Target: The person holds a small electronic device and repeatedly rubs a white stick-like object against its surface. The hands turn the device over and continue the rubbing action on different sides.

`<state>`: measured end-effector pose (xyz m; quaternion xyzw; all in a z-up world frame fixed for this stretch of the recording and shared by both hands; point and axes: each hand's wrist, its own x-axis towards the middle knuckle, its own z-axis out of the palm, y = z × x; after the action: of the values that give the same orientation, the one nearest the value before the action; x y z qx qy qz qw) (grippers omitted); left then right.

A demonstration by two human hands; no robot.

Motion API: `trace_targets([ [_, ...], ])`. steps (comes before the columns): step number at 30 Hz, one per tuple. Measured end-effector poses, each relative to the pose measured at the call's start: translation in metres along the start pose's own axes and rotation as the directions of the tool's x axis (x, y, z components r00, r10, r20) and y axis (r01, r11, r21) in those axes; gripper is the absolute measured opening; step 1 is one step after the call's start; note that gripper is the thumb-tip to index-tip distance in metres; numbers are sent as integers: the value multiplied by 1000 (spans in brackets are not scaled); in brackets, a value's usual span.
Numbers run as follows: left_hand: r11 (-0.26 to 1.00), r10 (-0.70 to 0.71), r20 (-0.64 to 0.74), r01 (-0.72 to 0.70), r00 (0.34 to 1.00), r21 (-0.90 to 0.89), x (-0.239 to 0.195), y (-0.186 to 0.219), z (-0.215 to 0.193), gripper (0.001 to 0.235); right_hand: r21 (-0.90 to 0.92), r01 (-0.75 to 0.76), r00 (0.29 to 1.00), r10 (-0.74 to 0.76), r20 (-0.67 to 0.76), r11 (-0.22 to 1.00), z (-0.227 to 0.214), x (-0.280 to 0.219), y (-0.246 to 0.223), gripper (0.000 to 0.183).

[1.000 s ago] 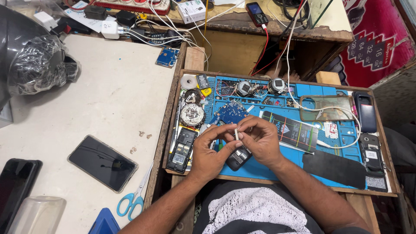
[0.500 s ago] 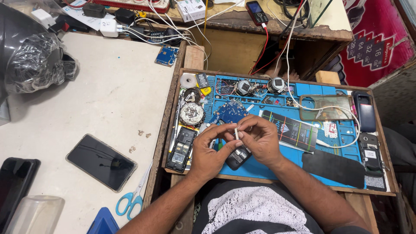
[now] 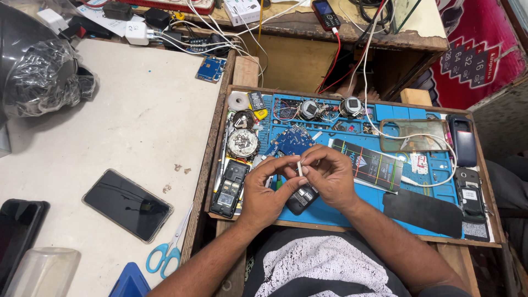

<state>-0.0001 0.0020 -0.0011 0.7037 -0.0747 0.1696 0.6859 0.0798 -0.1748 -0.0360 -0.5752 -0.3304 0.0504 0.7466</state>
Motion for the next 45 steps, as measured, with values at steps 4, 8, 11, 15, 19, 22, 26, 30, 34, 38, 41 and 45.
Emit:
trace_targets([
  [4,1000,-1,-1,1,1000,-4,0,0,0,39,5,-3,1000,3,-5,1000,0,0,0,10],
  [8,1000,-1,0,1,1000,6,0,0,0,39,7,-7,1000,7,-6,1000,1,0,-1,10],
  [11,1000,2,3,-2,1000,-3,0,0,0,39,9,-1,1000,1,1,1000,1,0,-1,11],
  [15,1000,10,3,-10,1000,6,1,0,0,39,0,0,1000,0,-1,1000,1,1,-2,11],
  [19,1000,11,0,-11,1000,1,0,0,0,39,11,-3,1000,3,3,1000,2,0,-3,11],
  [22,1000,7,5,-7,1000,-2,1,-1,-1,39,8,-10,1000,10,0,1000,1,0,-1,11],
  [26,1000,-18,0,18,1000,-22,-1,-7,0,39,12,-15,1000,15,-1,1000,-4,-3,4,11],
  [30,999,-18,-33,17,999,-28,2,-8,0,40,-81,11,1000,-11,-12,997,-3,1,5,14],
  [34,993,-58,-35,54,998,-103,-1,-5,4,40,18,5,1000,-5,-26,1000,3,0,0,14],
  [38,980,-81,-42,72,996,-186,-1,-11,7,39,70,-16,999,18,-27,997,3,1,0,13],
  [41,977,-85,-31,77,996,-199,-1,-13,8,39,47,16,999,-15,-28,999,1,0,0,13],
  [45,972,-65,-17,59,998,-225,-1,-15,9,39,38,15,999,-13,-36,999,0,-2,1,13],
])
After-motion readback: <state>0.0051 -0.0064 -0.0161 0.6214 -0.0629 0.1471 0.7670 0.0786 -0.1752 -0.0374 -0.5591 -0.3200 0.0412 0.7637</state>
